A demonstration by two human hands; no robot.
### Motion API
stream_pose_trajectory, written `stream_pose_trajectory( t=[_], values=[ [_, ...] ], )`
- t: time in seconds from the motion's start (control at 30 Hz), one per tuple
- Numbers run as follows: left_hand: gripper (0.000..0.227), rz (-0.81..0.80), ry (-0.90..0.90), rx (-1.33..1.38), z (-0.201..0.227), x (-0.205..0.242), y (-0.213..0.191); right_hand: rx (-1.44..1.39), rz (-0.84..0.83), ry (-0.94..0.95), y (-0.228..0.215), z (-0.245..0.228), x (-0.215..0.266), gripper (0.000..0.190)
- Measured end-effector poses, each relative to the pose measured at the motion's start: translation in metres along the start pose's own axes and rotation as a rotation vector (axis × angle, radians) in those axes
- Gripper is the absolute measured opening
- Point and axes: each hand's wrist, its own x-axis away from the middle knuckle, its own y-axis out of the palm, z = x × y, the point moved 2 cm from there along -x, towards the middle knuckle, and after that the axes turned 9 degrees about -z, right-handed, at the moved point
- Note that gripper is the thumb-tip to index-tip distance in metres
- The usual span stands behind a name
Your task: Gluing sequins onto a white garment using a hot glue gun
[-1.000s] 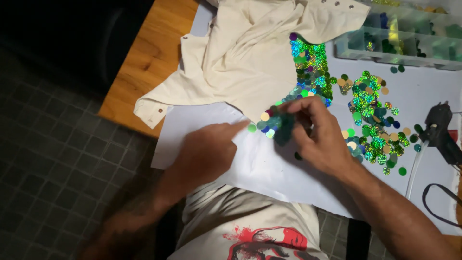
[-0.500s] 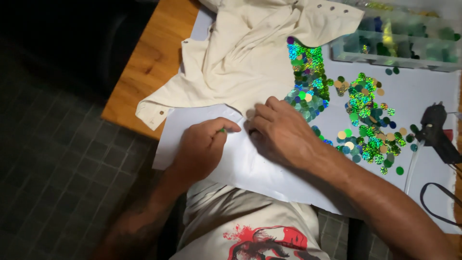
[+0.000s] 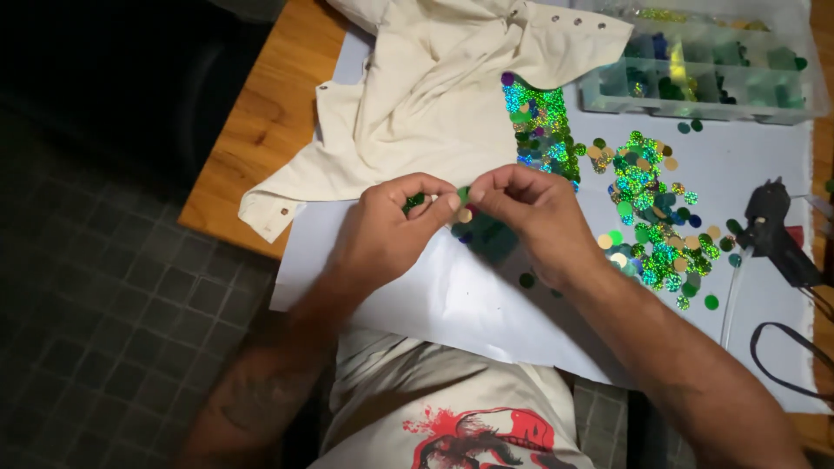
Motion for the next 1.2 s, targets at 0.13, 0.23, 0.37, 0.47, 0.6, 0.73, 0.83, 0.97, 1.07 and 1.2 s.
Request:
stream_pose_trajectory(
  t=[0.13, 0.23, 0.37, 0.47, 0.6, 0.73, 0.83, 0.97, 1.07, 1.2],
  values=[
    [0.012, -0.039, -0.064, 0.042, -0.003, -0.010, 0.006, 0.061, -0.014, 0.004, -0.002, 0.002, 0.003, 0.012],
    [0.012, -0.056, -0.099, -0.005, -0.010, -0.015, 0.004, 0.155, -0.044, 0.018, -0.007, 0.002, 0.006, 0.008],
    [0.012, -0.105, -0.104, -0.054, -0.010, -0.016, 0.006, 0.224, -0.067, 0.086, -0.019, 0.002, 0.011, 0.005],
    [0.014, -0.124, -0.078, -0.123, -0.012, -0.020, 0.005, 0.247, -0.071, 0.077, -0.022, -0.003, 0.012, 0.006],
    [0.019, -0.172, -0.009, -0.251, -0.012, -0.025, 0.007, 0.381, -0.132, -0.013, -0.023, 0.006, 0.014, 0.006],
    [0.020, -0.181, -0.020, -0.294, -0.012, -0.027, 0.008, 0.429, -0.158, -0.019, -0.025, 0.014, 0.011, 0.006],
    [0.019, -0.163, -0.030, -0.226, -0.018, -0.030, 0.011, 0.421, -0.156, 0.005, -0.027, 0.019, 0.008, 0.009],
    [0.020, -0.151, -0.084, -0.068, -0.018, -0.031, 0.008, 0.358, -0.168, 0.067, -0.024, 0.019, 0.008, 0.007],
    [0.020, -0.138, -0.109, -0.021, -0.014, -0.027, 0.006, 0.319, -0.128, 0.102, -0.023, 0.020, 0.007, 0.008],
    [0.020, -0.137, -0.140, -0.030, -0.012, -0.024, 0.001, 0.278, -0.102, 0.091, -0.021, 0.018, 0.005, 0.008]
  ],
)
